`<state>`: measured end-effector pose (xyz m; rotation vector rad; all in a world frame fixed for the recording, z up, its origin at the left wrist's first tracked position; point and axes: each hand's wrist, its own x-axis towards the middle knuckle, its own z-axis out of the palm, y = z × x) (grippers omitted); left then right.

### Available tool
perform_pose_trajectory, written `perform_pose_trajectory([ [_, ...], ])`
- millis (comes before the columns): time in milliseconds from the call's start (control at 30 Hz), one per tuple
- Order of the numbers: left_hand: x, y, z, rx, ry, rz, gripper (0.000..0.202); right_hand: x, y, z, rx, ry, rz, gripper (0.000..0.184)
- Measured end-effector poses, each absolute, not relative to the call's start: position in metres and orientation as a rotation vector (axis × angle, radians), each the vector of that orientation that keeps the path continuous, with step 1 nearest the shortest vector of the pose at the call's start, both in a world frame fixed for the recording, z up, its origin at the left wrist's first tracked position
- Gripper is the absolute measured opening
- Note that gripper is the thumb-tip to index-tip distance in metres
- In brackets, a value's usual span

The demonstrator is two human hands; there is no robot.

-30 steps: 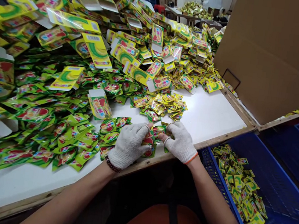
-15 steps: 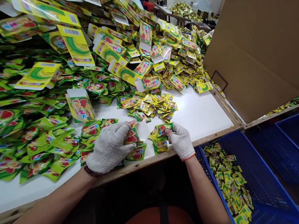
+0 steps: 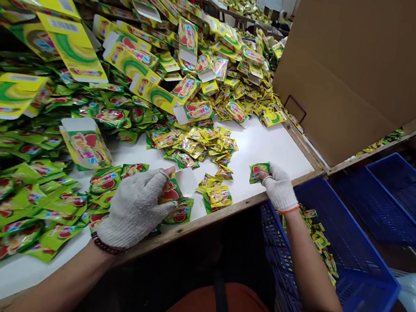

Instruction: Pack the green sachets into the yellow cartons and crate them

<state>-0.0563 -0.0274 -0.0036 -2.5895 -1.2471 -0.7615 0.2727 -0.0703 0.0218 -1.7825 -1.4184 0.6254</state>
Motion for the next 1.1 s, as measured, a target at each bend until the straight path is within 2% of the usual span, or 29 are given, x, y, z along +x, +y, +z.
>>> perform_pose_trajectory([
  [200,-0.051,-0.029,-0.002,-2.565,-1.285,-0.683,0.059,0.285,-0.076,0.050,-2.314,-1.685,0.104,0.028],
  [267,-0.049,-0.028,-0.002,-2.556,-1.322,-0.647,0.058,0.261,-0.072,0.048,-2.292,-1.809,0.208,0.026],
  [400,-0.050,-0.027,-0.002,-2.537,-1.403,-0.564,0.057,0.196,-0.061,0.034,-2.255,-2.084,0.318,0.042],
  [600,-0.065,-0.021,0.006,-2.437,-1.543,-0.610,0.056,0.173,-0.053,0.018,-2.121,-1.932,0.699,0.055],
  [633,-0.069,-0.020,0.008,-2.411,-1.579,-0.636,0.056,0.178,-0.053,0.017,-2.064,-1.887,0.745,0.052],
  [767,-0.083,-0.015,0.014,-2.326,-1.685,-0.756,0.057,0.194,-0.054,0.020,-1.812,-1.717,0.844,0.015],
  [900,-0.083,-0.016,0.014,-2.314,-1.743,-0.721,0.058,0.172,-0.055,0.023,-1.583,-1.501,1.205,0.024],
  [967,-0.080,-0.017,0.014,-2.319,-1.755,-0.690,0.057,0.152,-0.058,0.022,-1.607,-1.541,1.297,0.023],
  [1100,-0.077,-0.019,0.015,-2.330,-1.774,-0.670,0.059,0.119,-0.062,0.026,-1.887,-2.026,0.954,0.019],
])
